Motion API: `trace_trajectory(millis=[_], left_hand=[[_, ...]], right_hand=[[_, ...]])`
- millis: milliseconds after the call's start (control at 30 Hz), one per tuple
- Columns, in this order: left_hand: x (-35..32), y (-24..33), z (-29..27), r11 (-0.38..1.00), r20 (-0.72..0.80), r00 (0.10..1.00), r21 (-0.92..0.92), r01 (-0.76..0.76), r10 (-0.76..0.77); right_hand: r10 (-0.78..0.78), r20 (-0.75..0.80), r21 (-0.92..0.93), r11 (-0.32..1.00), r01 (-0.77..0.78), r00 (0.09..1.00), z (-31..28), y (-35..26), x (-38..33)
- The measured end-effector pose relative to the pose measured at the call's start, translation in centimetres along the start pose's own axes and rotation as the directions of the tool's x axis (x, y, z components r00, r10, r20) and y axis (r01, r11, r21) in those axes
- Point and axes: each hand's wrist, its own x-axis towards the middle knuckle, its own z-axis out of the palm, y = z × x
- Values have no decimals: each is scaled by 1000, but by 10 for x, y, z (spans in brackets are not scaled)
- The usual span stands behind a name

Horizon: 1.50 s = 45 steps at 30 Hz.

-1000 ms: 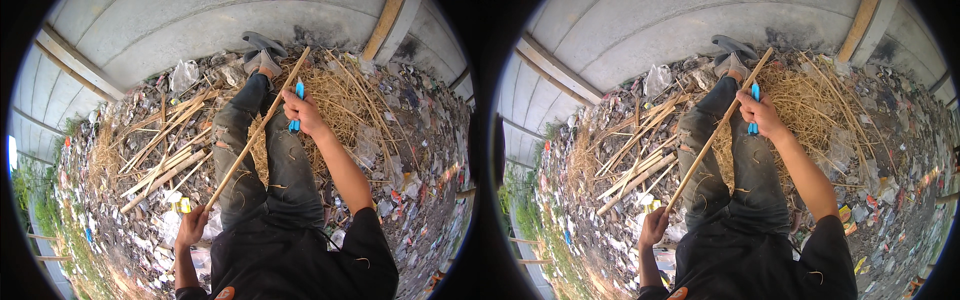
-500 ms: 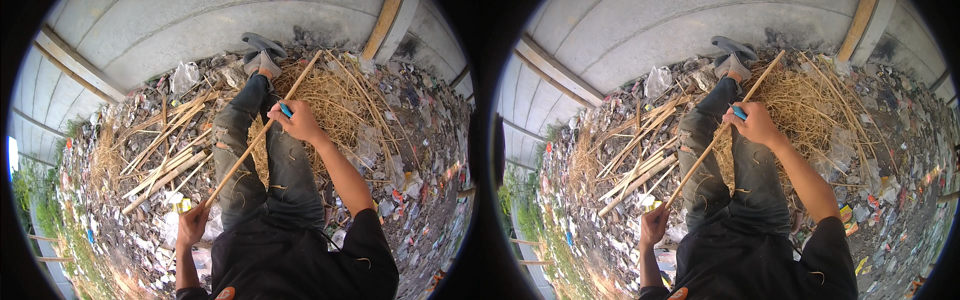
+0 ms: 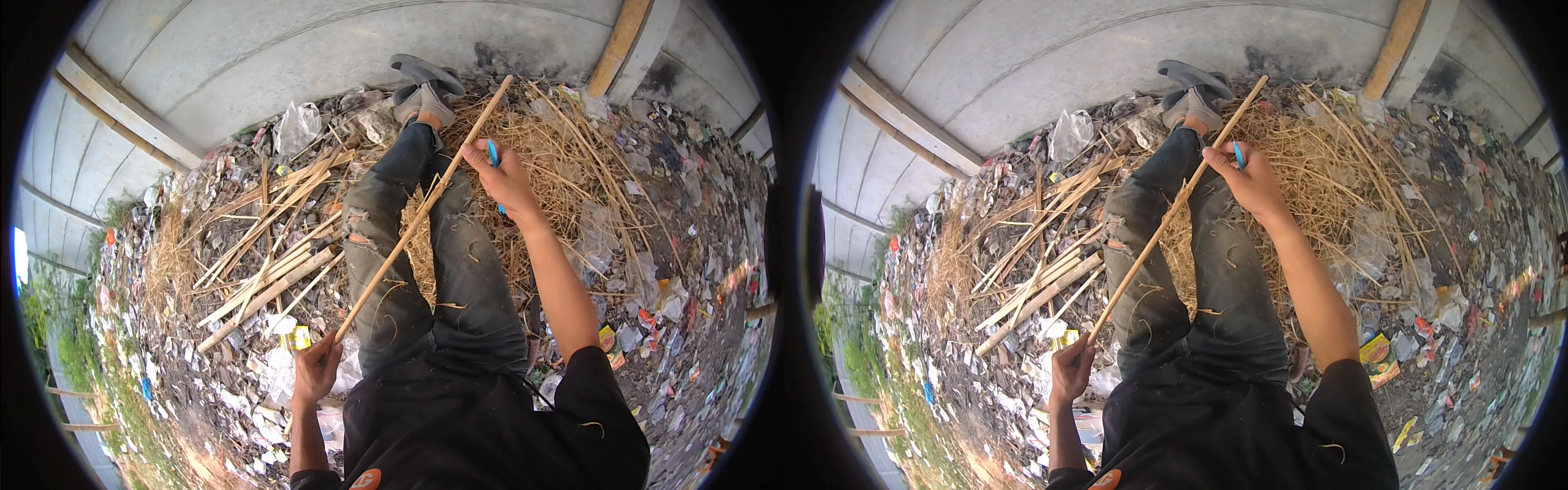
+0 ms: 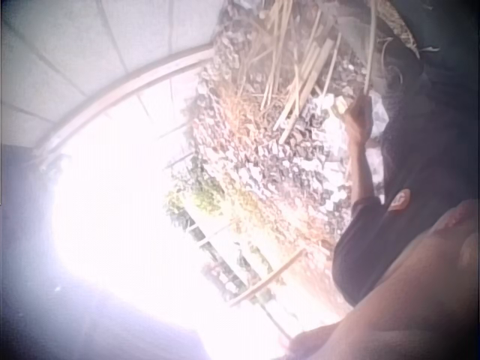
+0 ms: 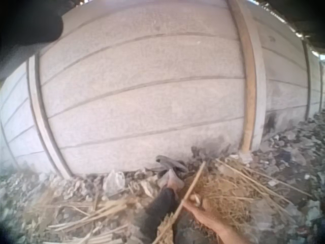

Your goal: The person sits on the ground and uses a small knife to shave thin strips from a long bamboo stick, holding it between their legs. They repeatedly scrape the stick to create fine shavings, which fall onto the ground covered in debris and straw.

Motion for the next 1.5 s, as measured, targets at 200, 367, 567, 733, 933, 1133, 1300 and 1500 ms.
trace_trajectory(millis=[200, 367, 567, 733, 933, 1133, 1300, 1500], left_hand=[[17, 2, -5, 994, 3, 997, 79, -73, 73], [51, 32, 29, 963, -101, 958, 25, -269, 270], [83, 53, 76, 987, -159, 983, -114, -112, 93], [86, 65, 80, 956, -370, 891, -30, -293, 262], [82, 66, 62, 959, -321, 907, 17, -283, 273], [73, 65, 35, 992, -145, 985, -71, -107, 96], [67, 70, 28, 998, -99, 995, -67, -14, 7], [70, 77, 31, 987, -44, 995, -137, 80, -86]], right_hand=[[133, 144, 264, 950, -168, 981, 25, -1, -12], [176, 177, 476, 846, -241, 968, 77, 1, -51], [-42, 151, 83, 996, 30, 988, 111, -7, -85], [-164, 392, -221, 938, 266, 905, 100, -22, -95], [-123, 512, -210, 942, 263, 850, 93, -9, -83], [-48, 424, 101, 995, 5, 905, 72, -19, -73], [19, 415, -328, 936, 130, 910, 67, -27, -89], [-78, 597, -369, 857, 360, 799, 88, -20, -112]])
